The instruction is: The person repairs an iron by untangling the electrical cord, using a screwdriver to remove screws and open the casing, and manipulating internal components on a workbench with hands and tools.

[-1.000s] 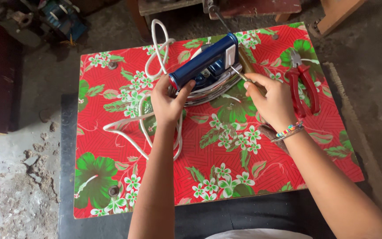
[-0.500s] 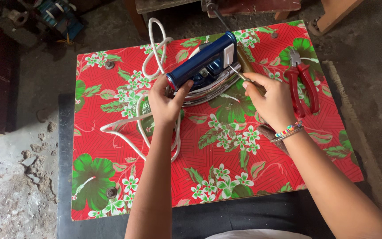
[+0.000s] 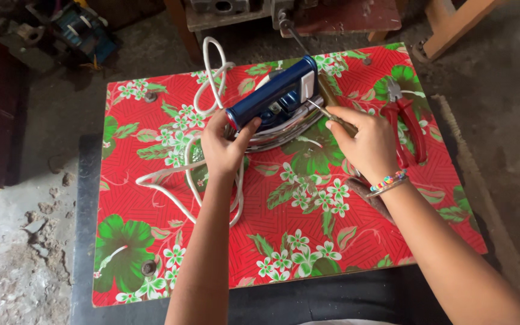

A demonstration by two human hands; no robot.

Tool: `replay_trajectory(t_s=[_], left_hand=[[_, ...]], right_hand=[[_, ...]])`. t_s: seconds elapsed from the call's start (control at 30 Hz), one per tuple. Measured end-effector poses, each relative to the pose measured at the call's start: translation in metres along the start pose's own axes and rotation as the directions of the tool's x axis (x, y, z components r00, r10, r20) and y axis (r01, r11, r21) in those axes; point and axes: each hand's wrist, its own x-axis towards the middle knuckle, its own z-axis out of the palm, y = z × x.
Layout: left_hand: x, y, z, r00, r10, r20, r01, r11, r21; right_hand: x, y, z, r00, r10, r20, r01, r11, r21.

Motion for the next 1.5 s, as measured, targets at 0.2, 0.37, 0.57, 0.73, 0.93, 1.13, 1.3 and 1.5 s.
replay_trajectory(t_s=[0.2, 0.37, 0.57, 0.73, 0.93, 1.13, 1.3, 1.5], left_hand=[[0.000, 0.005, 0.001, 1.000, 0.000, -0.009, 0.000, 1.000, 0.010], [0.001, 0.008, -0.001, 1.000, 0.010, -0.017, -0.010, 1.000, 0.012], [-0.001, 0.004, -0.002, 0.997, 0.067, -0.023, -0.066, 0.998, 0.024], [0.000, 0.005, -0.003, 0.999, 0.053, -0.011, -0.053, 0.998, 0.035], [-0.001, 0.007, -0.004, 0.997, 0.073, -0.020, -0.072, 0.996, 0.055], [0.000, 0.006, -0.003, 0.995, 0.091, -0.033, -0.089, 0.994, 0.063], [0.000, 0.006, -0.003, 0.996, 0.090, -0.027, -0.087, 0.993, 0.083], [0.000, 0.008, -0.005, 0.997, 0.073, -0.016, -0.071, 0.995, 0.076]], right_hand=[[0.003, 0.002, 0.006, 0.995, 0.071, 0.077, -0.088, 0.963, 0.256], [0.006, 0.000, 0.005, 0.988, 0.111, 0.103, -0.133, 0.964, 0.229], [0.002, -0.006, 0.005, 0.984, 0.105, 0.147, -0.136, 0.967, 0.218], [0.003, -0.010, 0.005, 0.964, 0.162, 0.212, -0.212, 0.948, 0.237], [0.004, -0.008, 0.007, 0.954, 0.184, 0.236, -0.244, 0.935, 0.259], [0.000, -0.003, 0.012, 0.980, -0.199, -0.014, 0.198, 0.978, -0.069], [0.003, -0.003, 0.013, 0.983, -0.181, -0.028, 0.171, 0.961, -0.217], [0.007, -0.008, 0.007, 0.961, -0.269, -0.059, 0.243, 0.929, -0.279]])
